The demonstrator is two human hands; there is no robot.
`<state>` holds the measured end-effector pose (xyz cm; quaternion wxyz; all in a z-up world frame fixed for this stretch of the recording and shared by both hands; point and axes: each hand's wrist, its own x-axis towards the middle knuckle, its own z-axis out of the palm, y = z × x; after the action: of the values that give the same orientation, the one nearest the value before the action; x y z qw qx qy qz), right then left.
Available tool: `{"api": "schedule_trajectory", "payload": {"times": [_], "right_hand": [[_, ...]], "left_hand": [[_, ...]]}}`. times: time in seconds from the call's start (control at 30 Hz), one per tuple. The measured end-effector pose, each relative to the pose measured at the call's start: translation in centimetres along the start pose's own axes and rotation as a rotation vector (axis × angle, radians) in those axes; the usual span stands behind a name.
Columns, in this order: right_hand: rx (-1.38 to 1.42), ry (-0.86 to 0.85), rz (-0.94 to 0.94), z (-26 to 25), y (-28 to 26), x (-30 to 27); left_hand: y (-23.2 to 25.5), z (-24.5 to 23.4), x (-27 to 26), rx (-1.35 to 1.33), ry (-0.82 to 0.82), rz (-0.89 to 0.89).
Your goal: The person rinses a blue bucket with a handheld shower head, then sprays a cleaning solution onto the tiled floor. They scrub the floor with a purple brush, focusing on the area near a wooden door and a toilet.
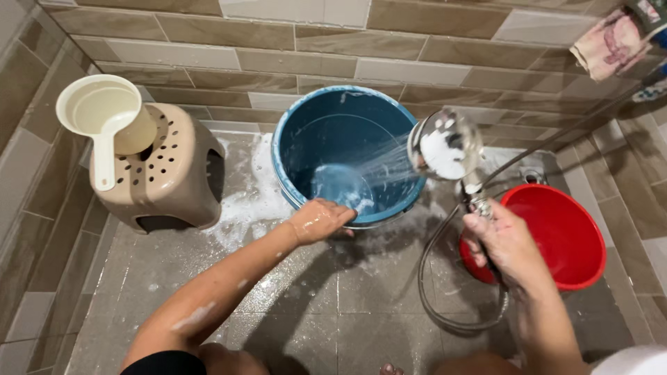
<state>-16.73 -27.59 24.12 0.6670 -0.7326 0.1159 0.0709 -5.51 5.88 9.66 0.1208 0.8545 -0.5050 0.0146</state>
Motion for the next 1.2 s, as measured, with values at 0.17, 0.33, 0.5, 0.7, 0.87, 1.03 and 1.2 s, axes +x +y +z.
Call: {"api": "schedule_trajectory", "payload": {"times": [0.17, 0.33, 0.5, 0.7, 0.87, 1.03, 1.2], "right_hand": [[0.036, -0.105, 0.083, 2.3, -0.3, 0.6], [0.032, -0.082, -0.132, 7.8, -2.0, 2.5], [0.011, -0.003, -0.289, 11.0, -5.2, 5.4], [-0.099, -0.201, -0.187, 11.3, -3.8, 4.6], [-0.134, -0.099, -0.079, 9.1, -2.6, 2.8], [-0.009, -0.014, -0.096, 7.2, -2.5, 1.0], [0.054, 0.002, -0.055, 6.8, -1.7, -0.2]], "left_hand": [[0.1, -0.9, 2.0, -0.208, -0.141, -0.367], [-7.3, 1.2, 3.0, -0.005, 0.244, -0.623], [-14.7, 2.0, 0.2, 0.232, 0.72, -0.887], [-14.8, 4.8, 0.5, -0.815, 0.695, -1.203], [-8.6, 8.8, 4.9, -0.643, 1.18, -1.088], [-6.0, 11.7, 7.2, -1.039, 1.344, -1.278], [-5.5, 22.0, 3.7, -1.38, 1.383, -1.727]]}}
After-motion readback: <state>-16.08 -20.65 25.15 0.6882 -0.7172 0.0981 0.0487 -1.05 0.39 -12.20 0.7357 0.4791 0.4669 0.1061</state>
